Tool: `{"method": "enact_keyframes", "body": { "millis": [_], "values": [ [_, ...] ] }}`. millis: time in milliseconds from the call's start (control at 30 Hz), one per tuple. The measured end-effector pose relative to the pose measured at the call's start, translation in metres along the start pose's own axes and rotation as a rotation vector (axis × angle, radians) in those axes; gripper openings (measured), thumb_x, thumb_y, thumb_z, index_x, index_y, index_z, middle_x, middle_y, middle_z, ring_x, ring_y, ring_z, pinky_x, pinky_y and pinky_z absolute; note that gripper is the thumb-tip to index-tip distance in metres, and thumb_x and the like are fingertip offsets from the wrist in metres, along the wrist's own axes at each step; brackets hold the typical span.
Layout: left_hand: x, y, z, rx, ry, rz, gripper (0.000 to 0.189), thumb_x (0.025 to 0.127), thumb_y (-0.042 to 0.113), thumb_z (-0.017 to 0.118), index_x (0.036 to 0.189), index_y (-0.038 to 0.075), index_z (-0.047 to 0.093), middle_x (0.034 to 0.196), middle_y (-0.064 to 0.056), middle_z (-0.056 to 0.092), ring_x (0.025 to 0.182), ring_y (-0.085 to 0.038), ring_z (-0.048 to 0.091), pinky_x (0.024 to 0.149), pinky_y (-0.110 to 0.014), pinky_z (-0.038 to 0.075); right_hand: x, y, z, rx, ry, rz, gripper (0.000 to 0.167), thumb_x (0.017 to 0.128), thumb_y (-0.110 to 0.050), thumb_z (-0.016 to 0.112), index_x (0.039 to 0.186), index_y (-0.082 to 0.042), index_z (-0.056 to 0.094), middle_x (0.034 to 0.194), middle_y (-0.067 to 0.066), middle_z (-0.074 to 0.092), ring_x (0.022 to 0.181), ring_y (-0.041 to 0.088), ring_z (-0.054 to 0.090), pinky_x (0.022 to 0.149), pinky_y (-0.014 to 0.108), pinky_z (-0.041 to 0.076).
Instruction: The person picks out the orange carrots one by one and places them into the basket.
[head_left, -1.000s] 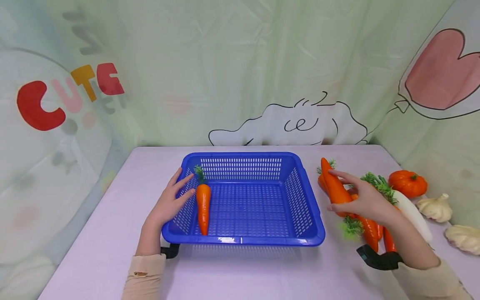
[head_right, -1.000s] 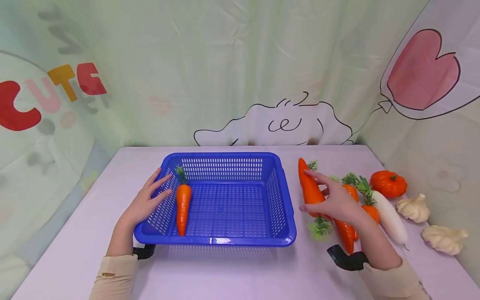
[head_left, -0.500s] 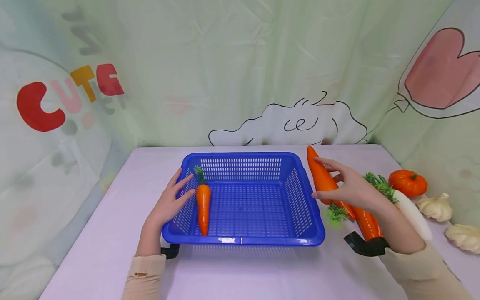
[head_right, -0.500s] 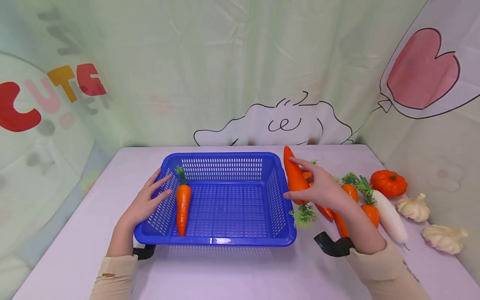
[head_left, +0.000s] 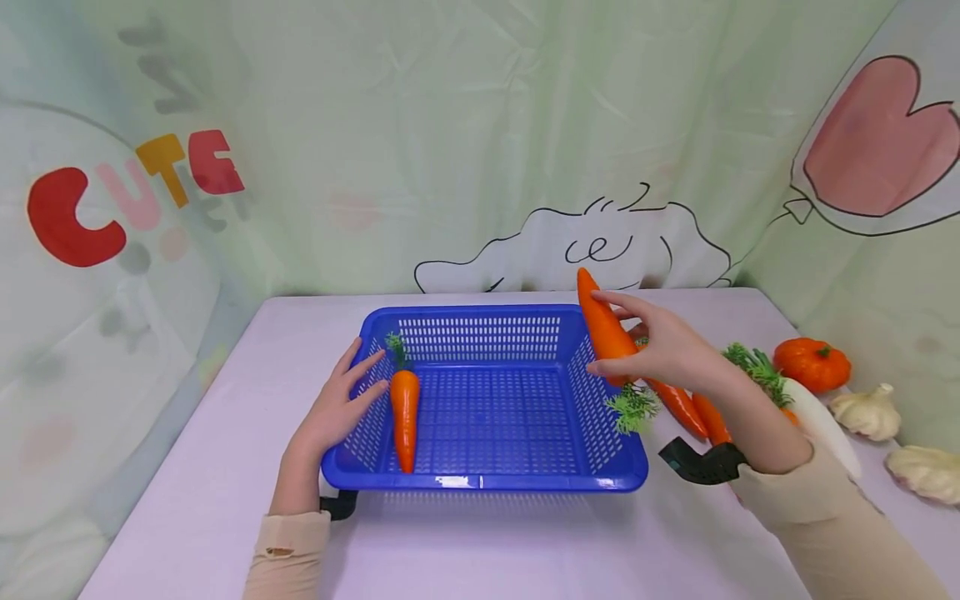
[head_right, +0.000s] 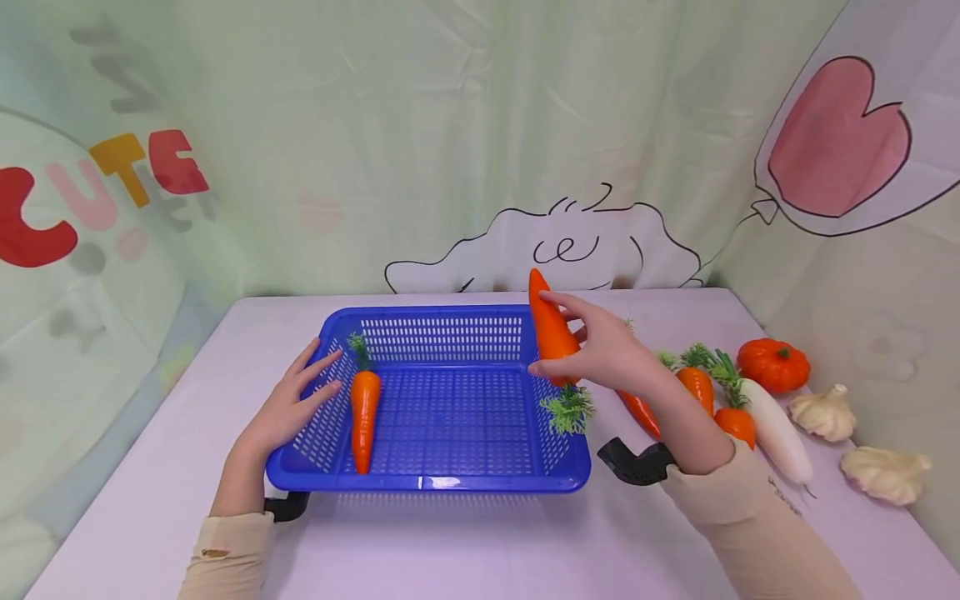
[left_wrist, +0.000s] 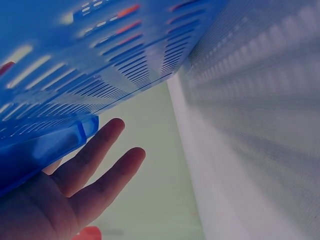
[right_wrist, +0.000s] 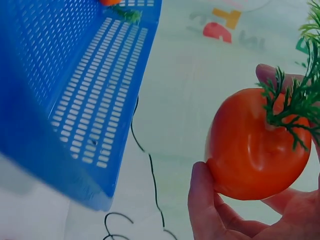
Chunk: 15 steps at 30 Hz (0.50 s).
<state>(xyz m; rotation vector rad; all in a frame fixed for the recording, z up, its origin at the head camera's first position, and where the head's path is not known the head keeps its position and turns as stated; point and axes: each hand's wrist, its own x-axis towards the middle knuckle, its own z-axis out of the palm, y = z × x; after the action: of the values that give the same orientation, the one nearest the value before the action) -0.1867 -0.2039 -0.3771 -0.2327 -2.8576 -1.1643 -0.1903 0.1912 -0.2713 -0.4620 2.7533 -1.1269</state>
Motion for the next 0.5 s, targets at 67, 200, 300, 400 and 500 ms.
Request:
{"method": "enact_keyframes", "body": {
  "millis": [67,200,300,400,500],
  "values": [
    [0.0,0.0,0.0,-0.005,-0.002,-0.001,0.055,0.092,0.036,0.051,0.141,0.016,0.037,0.153,-0.01,0.007,0.136,-0.039,0.013,0.096,-0.065,0.021,0.003,-0.005,0.002,0.0,-0.005,-0.016,0.091,0.072,-0.034,0.077,0.145,-0.015,0.025,0.136,0.024,0.034,0.104,0.037,0.05,0.061,0.034,0.054],
    [-0.001,0.0,0.0,-0.008,-0.003,-0.002,0.054,0.092,0.035,0.051,0.141,0.016,0.037,0.153,-0.011,0.007,0.136,-0.039,0.012,0.097,-0.065,0.021,0.009,-0.015,0.005,0.012,-0.022,-0.057,0.09,0.073,-0.032,0.077,0.144,-0.013,0.026,0.134,0.023,0.037,0.101,0.033,0.052,0.063,0.033,0.054],
    [-0.001,0.0,0.0,-0.001,-0.001,0.002,0.054,0.092,0.035,0.051,0.141,0.015,0.037,0.153,-0.011,0.007,0.136,-0.039,0.013,0.097,-0.065,0.021,0.014,-0.022,0.01,0.026,-0.042,-0.077,0.089,0.073,-0.031,0.076,0.144,-0.012,0.027,0.133,0.023,0.038,0.102,0.034,0.051,0.065,0.034,0.054],
    [-0.001,0.0,0.0,0.002,0.001,0.005,0.054,0.092,0.035,0.051,0.141,0.015,0.037,0.153,-0.011,0.007,0.136,-0.039,0.013,0.097,-0.065,0.021,0.019,-0.026,0.014,0.039,-0.054,-0.088,0.087,0.073,-0.029,0.077,0.143,-0.011,0.028,0.132,0.024,0.039,0.103,0.036,0.051,0.067,0.035,0.054],
    [-0.001,0.0,0.0,0.001,0.001,0.006,0.054,0.092,0.035,0.051,0.141,0.015,0.037,0.153,-0.011,0.007,0.136,-0.04,0.013,0.097,-0.065,0.021,0.026,-0.029,0.019,0.045,-0.067,-0.097,0.086,0.073,-0.027,0.077,0.143,-0.012,0.03,0.132,0.023,0.041,0.104,0.036,0.051,0.069,0.036,0.054]
  ]
}}
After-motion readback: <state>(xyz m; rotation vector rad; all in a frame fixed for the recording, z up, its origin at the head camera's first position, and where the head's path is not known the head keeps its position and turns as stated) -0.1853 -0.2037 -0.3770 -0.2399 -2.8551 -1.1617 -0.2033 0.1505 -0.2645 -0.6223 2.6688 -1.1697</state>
